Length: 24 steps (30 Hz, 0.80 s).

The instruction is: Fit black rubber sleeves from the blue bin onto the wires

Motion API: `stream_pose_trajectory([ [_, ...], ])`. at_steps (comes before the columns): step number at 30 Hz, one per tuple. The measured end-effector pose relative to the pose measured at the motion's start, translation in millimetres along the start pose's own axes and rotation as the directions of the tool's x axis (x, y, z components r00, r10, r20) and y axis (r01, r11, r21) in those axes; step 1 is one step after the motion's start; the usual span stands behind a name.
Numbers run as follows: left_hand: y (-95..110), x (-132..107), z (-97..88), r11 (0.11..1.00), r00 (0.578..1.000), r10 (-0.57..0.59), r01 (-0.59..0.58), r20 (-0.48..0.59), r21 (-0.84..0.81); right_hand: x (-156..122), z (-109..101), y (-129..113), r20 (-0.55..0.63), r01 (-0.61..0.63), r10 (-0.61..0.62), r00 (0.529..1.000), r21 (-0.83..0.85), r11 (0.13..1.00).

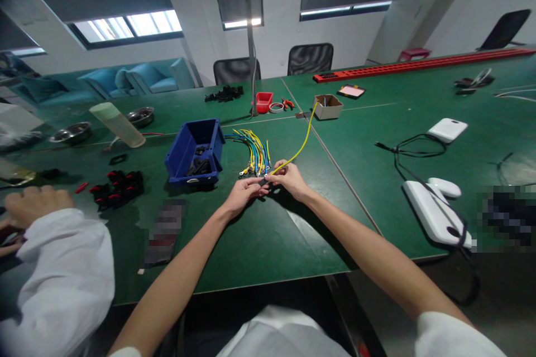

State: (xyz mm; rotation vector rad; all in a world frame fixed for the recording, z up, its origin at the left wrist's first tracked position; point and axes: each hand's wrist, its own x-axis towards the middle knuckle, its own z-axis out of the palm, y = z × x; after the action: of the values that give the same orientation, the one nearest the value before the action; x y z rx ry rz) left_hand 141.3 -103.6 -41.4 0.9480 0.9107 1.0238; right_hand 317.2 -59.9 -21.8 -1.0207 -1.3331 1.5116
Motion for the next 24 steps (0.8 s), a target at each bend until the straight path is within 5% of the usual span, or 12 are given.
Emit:
stream_pose_trajectory([
  [24,1.3,1.0,-1.4,1.0,0.999,-0.003,0.002,-0.049,-0.013,2.4,-1.9,2.9,0.031,0.005,-0.006,0.999,0.043,0.999],
])
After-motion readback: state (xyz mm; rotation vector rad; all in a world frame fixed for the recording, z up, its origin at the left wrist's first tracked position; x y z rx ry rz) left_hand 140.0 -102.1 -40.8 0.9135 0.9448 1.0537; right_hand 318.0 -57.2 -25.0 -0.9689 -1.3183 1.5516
